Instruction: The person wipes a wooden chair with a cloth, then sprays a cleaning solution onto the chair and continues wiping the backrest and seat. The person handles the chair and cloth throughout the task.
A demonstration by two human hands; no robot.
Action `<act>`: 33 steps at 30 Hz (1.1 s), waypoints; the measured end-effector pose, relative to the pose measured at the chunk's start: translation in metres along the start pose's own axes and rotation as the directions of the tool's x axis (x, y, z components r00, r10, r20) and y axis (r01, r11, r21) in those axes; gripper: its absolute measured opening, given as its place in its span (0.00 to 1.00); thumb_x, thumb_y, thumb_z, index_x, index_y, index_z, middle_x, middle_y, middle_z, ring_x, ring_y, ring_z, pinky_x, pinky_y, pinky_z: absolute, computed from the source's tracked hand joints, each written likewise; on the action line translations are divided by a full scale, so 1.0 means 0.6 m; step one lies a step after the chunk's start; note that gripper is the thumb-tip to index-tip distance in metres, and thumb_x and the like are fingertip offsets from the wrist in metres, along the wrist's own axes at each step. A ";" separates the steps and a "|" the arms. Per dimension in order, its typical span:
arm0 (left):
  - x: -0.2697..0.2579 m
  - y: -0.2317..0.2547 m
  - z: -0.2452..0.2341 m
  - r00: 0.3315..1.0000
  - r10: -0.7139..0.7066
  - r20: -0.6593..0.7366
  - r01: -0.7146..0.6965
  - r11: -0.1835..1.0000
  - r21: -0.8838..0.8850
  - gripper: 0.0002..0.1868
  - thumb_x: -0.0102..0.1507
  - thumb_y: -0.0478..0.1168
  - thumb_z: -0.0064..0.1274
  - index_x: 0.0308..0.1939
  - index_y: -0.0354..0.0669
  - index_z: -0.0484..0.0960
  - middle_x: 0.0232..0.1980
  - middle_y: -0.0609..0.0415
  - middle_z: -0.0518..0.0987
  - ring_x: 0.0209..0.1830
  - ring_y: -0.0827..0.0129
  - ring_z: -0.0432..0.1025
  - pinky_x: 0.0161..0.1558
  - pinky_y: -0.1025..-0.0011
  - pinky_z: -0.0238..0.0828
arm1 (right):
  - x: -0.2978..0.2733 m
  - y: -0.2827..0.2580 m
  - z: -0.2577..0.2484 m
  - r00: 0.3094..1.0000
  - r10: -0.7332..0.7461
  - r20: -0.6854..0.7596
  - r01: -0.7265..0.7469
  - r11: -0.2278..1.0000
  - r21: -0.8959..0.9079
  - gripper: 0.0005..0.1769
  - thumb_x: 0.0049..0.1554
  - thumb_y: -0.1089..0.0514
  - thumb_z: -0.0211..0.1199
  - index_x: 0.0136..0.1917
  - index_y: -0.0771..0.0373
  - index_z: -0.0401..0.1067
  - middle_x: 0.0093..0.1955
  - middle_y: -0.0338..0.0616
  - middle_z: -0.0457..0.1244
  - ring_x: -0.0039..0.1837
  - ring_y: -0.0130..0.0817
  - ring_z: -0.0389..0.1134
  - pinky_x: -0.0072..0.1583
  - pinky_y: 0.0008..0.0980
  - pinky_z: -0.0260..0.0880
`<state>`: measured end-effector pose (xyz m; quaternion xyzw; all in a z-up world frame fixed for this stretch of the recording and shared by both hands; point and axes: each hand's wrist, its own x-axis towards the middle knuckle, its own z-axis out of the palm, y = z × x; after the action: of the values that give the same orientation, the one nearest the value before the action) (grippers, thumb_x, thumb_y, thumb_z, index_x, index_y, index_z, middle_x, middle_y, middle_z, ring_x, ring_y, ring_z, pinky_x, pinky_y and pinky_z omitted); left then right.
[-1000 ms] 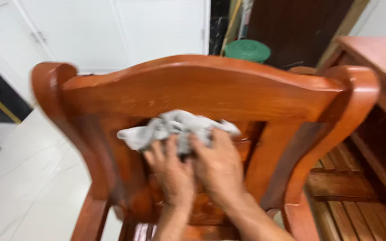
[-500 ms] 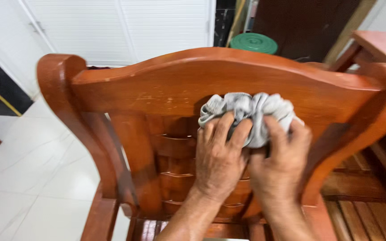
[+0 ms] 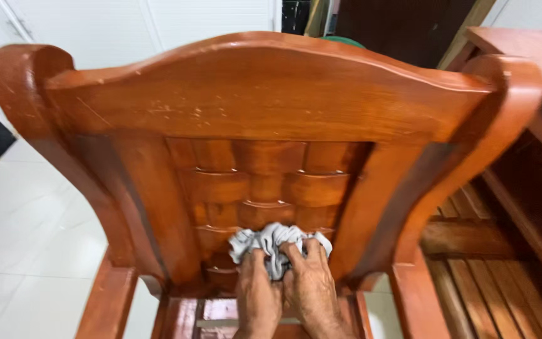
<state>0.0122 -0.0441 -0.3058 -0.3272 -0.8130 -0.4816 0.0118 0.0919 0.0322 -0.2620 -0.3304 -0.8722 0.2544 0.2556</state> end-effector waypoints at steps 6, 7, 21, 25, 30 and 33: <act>0.037 0.209 0.000 0.960 0.271 -0.066 -0.277 0.952 -0.133 0.26 0.54 0.34 0.63 0.56 0.41 0.76 0.56 0.40 0.75 0.60 0.44 0.70 0.59 0.50 0.65 | 0.011 0.028 -0.150 0.901 -0.026 -0.433 0.050 0.998 0.044 0.32 0.43 0.75 0.61 0.61 0.59 0.72 0.57 0.57 0.61 0.62 0.52 0.63 0.60 0.48 0.65; 0.063 0.255 -0.010 0.891 0.413 -0.190 -0.440 0.888 -0.133 0.27 0.54 0.33 0.64 0.58 0.42 0.76 0.60 0.39 0.74 0.62 0.42 0.69 0.61 0.48 0.63 | 0.037 0.028 -0.201 0.877 -0.082 -0.474 0.086 0.996 -0.014 0.31 0.46 0.75 0.59 0.62 0.58 0.71 0.52 0.54 0.60 0.57 0.47 0.64 0.55 0.43 0.68; 0.040 0.131 0.121 0.776 0.625 0.083 -0.630 0.774 0.065 0.21 0.56 0.40 0.61 0.55 0.51 0.82 0.53 0.48 0.78 0.53 0.50 0.71 0.56 0.53 0.69 | 0.012 0.158 -0.048 0.812 0.094 -0.576 -0.043 0.994 0.102 0.33 0.44 0.78 0.55 0.64 0.63 0.63 0.65 0.63 0.55 0.69 0.62 0.59 0.67 0.54 0.63; -0.012 0.038 0.177 0.771 0.625 0.127 -0.634 0.772 0.047 0.23 0.57 0.42 0.59 0.56 0.49 0.81 0.56 0.47 0.77 0.57 0.48 0.70 0.58 0.50 0.67 | -0.043 0.221 0.055 0.794 0.170 -0.584 -0.080 0.981 0.177 0.29 0.51 0.75 0.56 0.65 0.63 0.61 0.65 0.64 0.54 0.68 0.62 0.61 0.64 0.52 0.64; -0.077 -0.073 0.215 0.774 0.576 0.262 -0.597 0.802 0.001 0.21 0.64 0.40 0.54 0.62 0.51 0.80 0.62 0.40 0.75 0.60 0.45 0.68 0.56 0.51 0.66 | -0.112 0.317 0.160 0.838 0.159 -0.522 -0.183 0.983 0.006 0.26 0.49 0.67 0.65 0.60 0.64 0.61 0.61 0.66 0.57 0.63 0.68 0.61 0.60 0.56 0.64; -0.109 -0.134 0.266 0.799 0.503 0.329 -0.559 0.823 0.099 0.22 0.64 0.41 0.51 0.63 0.52 0.78 0.63 0.38 0.73 0.63 0.42 0.66 0.59 0.50 0.64 | -0.137 0.372 0.202 0.859 0.203 -0.469 -0.242 0.970 -0.024 0.22 0.52 0.62 0.66 0.58 0.63 0.63 0.58 0.62 0.60 0.60 0.66 0.63 0.59 0.56 0.65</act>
<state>0.0673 0.0222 -0.4753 -0.6064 -0.7230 -0.3255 0.0596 0.1708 0.0868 -0.5112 -0.4904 -0.7514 0.1600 0.4115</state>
